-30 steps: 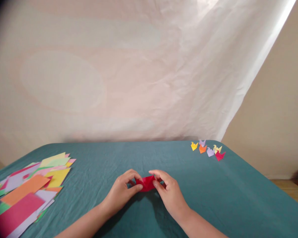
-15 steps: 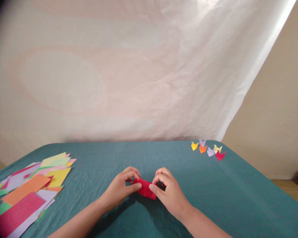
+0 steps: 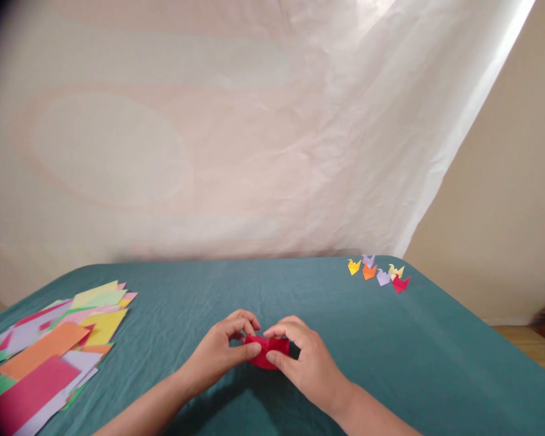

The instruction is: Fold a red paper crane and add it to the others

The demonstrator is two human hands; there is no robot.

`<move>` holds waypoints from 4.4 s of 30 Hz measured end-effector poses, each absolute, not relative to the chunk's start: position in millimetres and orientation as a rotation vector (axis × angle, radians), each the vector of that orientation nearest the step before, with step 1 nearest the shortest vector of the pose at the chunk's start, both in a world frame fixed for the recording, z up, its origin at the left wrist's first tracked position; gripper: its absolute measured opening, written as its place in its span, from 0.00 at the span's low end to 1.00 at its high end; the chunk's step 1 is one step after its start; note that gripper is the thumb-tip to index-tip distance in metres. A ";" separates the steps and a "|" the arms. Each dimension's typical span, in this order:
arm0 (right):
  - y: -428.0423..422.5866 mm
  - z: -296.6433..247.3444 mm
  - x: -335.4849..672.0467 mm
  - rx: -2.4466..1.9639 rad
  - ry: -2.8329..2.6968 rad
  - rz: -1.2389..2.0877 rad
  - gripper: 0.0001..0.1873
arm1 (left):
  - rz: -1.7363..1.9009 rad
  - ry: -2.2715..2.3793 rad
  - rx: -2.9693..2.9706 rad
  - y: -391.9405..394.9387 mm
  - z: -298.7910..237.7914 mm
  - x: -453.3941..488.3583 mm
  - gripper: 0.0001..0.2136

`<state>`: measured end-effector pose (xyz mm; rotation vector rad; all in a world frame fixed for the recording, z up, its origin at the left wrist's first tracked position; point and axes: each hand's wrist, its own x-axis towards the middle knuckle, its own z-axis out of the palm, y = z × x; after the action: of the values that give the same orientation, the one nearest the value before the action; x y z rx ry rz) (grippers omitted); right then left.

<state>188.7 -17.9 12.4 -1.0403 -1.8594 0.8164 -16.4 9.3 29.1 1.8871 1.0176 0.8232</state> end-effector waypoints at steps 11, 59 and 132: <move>0.9 -10.7 197.2 -1.122 -1.566 1.071 0.08 | 0.880 1.075 1.748 23.4 11.1 -22.8 0.07; -8.0 0.8 186.8 -1.221 -1.781 0.847 0.09 | 0.802 1.202 2.071 3.7 17.1 -9.6 0.08; -7.4 -9.9 180.6 -1.215 -1.818 0.742 0.10 | 0.869 1.296 2.138 1.4 1.1 -2.2 0.09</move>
<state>180.6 -7.4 -9.9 -1.2147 -1.8176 0.7423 -2.2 1.4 1.1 2.1381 1.2959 0.8687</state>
